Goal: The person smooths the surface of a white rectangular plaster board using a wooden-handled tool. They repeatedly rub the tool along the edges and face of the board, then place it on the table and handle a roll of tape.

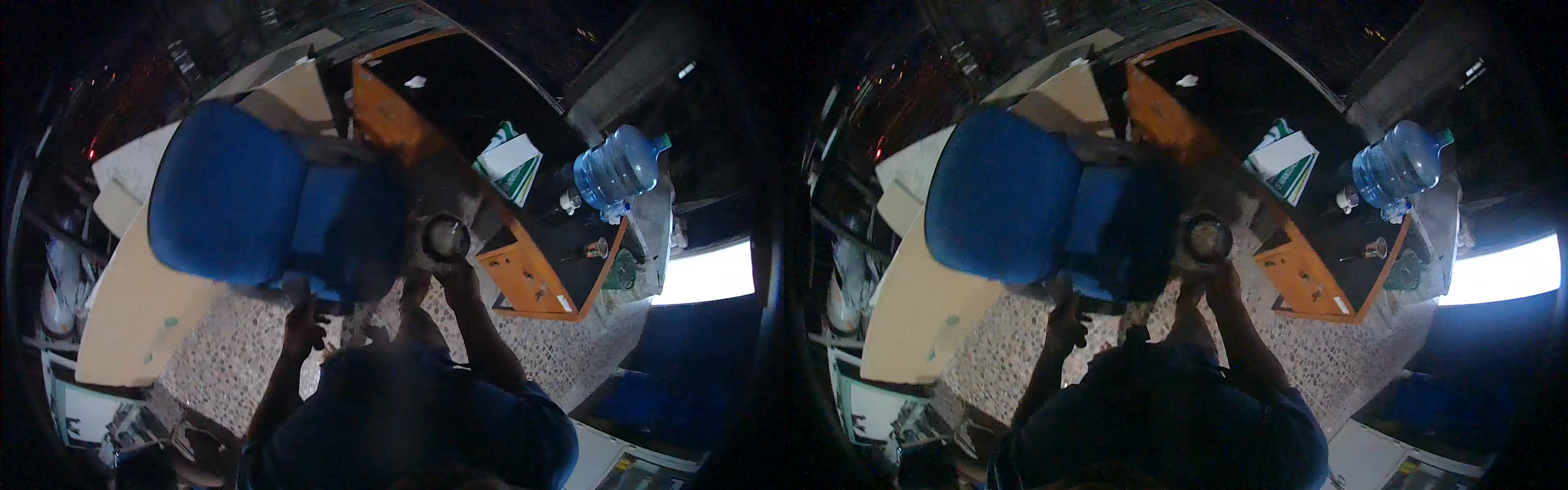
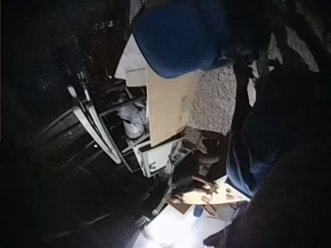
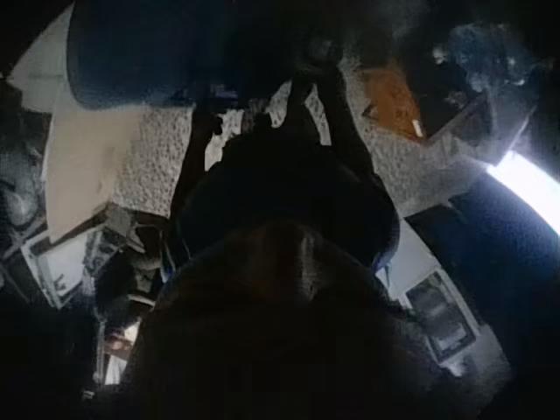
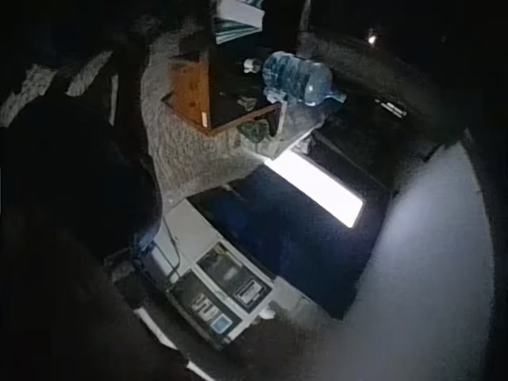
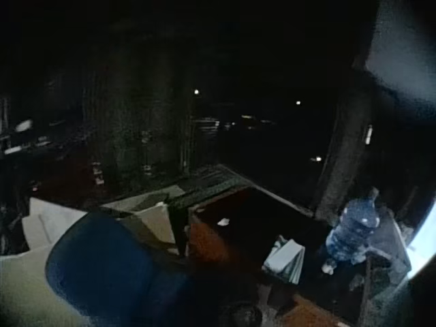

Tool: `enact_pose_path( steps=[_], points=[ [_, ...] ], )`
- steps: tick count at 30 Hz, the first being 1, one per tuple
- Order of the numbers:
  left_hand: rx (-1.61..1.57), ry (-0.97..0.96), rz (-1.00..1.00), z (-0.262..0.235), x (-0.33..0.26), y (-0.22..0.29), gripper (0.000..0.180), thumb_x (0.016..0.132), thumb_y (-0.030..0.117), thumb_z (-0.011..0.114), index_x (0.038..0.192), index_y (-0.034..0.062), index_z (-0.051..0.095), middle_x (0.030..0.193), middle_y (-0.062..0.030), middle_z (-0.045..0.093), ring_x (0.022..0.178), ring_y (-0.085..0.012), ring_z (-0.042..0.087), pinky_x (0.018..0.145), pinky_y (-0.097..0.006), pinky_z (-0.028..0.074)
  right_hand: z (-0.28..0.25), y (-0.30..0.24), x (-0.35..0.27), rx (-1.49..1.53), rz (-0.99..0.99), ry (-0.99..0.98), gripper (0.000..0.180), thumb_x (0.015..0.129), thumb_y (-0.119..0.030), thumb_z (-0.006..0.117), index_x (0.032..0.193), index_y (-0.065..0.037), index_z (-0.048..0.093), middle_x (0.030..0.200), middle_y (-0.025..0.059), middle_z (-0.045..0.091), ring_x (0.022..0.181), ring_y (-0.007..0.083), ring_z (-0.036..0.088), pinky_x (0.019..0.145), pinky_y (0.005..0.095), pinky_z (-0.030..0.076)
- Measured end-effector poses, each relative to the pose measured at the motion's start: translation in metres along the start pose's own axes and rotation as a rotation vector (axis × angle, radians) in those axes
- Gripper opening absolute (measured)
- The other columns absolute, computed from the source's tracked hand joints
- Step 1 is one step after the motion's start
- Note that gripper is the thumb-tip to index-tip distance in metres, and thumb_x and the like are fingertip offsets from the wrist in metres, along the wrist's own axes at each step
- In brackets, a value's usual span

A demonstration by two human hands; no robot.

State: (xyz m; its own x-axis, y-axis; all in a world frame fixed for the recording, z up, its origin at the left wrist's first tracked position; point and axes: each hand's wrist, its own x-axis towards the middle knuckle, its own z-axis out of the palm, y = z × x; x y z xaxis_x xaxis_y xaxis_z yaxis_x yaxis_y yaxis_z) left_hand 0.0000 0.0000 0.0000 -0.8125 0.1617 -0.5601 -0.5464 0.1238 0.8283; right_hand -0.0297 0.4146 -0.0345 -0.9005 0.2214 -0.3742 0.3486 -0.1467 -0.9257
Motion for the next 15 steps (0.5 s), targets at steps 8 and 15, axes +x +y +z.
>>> enact_pose_path(
  steps=[8,15],
  points=[
    [0.511,0.037,0.301,0.155,0.153,0.036,0.022,0.099,0.020,0.057,0.116,0.0063,0.062,0.093,-0.0120,0.068,0.076,-0.0211,0.066,0.058,-0.038,0.051,-0.199,-0.042,0.092,0.578,0.144,0.683,0.057,0.085,-0.004,0.074,0.139,-0.005,0.055,0.126,0.0127,0.061,0.113,0.0257,0.060,0.093,0.0393,0.051],
    [0.034,-0.163,-0.069,0.253,0.235,0.193,0.039,0.104,0.042,0.054,0.094,0.0054,0.061,0.078,-0.0072,0.063,0.056,-0.0147,0.058,0.052,-0.030,0.045,-0.297,-0.008,0.131,-0.864,0.019,0.624,0.061,0.084,-0.006,0.077,0.141,-0.010,0.056,0.127,0.0119,0.060,0.111,0.0242,0.059,0.088,0.0395,0.053]
  ],
)
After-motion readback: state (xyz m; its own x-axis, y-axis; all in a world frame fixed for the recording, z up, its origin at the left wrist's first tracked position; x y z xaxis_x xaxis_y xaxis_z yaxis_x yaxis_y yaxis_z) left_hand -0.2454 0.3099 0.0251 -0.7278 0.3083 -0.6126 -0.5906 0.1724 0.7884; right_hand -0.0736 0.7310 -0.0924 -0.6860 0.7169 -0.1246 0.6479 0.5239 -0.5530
